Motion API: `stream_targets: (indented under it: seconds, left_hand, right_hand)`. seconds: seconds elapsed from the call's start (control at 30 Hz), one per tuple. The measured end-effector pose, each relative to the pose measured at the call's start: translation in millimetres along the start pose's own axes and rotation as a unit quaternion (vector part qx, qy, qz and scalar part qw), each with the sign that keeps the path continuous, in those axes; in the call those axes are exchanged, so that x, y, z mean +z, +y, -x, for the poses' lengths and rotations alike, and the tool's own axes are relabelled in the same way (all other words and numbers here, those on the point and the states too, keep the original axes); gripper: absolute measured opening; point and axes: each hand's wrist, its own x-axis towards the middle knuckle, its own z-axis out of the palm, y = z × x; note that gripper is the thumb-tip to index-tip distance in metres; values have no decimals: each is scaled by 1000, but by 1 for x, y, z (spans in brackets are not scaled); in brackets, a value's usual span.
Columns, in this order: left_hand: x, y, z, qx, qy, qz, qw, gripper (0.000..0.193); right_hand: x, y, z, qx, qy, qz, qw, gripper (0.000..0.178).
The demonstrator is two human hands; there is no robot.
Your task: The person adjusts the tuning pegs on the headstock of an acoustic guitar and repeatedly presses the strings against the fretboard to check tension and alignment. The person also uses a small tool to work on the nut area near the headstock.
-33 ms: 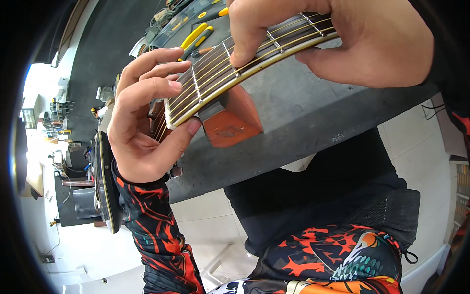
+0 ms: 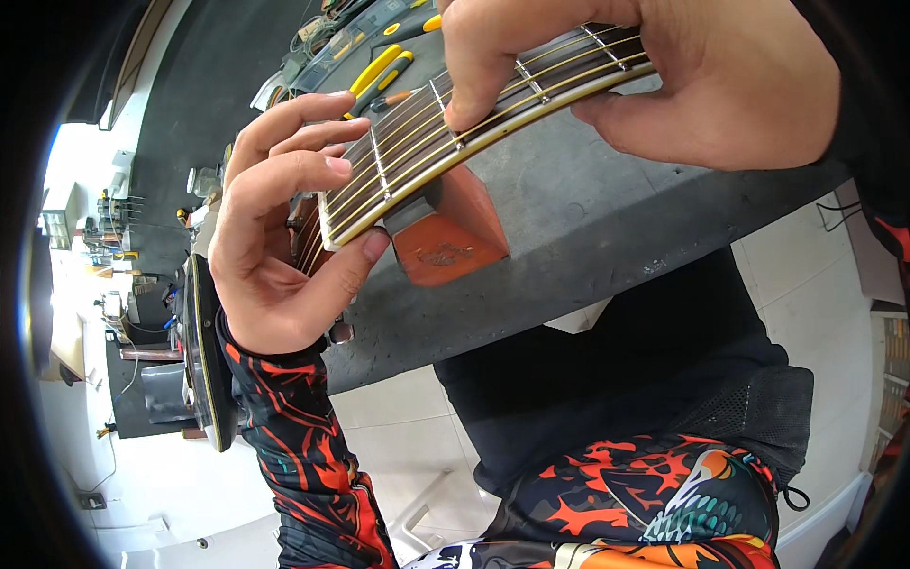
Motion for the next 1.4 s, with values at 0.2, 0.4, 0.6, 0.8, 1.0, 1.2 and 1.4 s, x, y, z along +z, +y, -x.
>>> stream_targets:
  seconds: [0.2, 0.4, 0.6, 0.8, 1.0, 1.2, 1.4]
  left_hand:
    - [-5, 0, 1, -2, -28, -20, 999, 44]
    - [-5, -1, 1, -2, -29, -11, 1000, 44]
    - [-2, 0, 0, -1, -9, -5, 1000, 44]
    - [-2, -1, 2, 8, -3, 3, 1000, 45]
    - [-4, -2, 2, 22, -22, -1, 1000, 44]
    - [-1, 2, 0, 12, -18, -7, 1000, 39]
    - [-3, 0, 1, 26, -27, -22, 999, 40]
  right_hand:
    - [2, 1, 1, -4, 4, 2, 1000, 37]
    - [4, 2, 3, -9, 8, 4, 1000, 35]
    - [3, 2, 3, -14, 9, 10, 1000, 33]
    - [2, 2, 3, -24, 10, 19, 999, 31]
    - [3, 5, 2, -41, 15, 28, 999, 29]
    - [0, 1, -1, -62, 17, 51, 997, 28]
    - [2, 0, -1, -67, 21, 57, 996, 31]
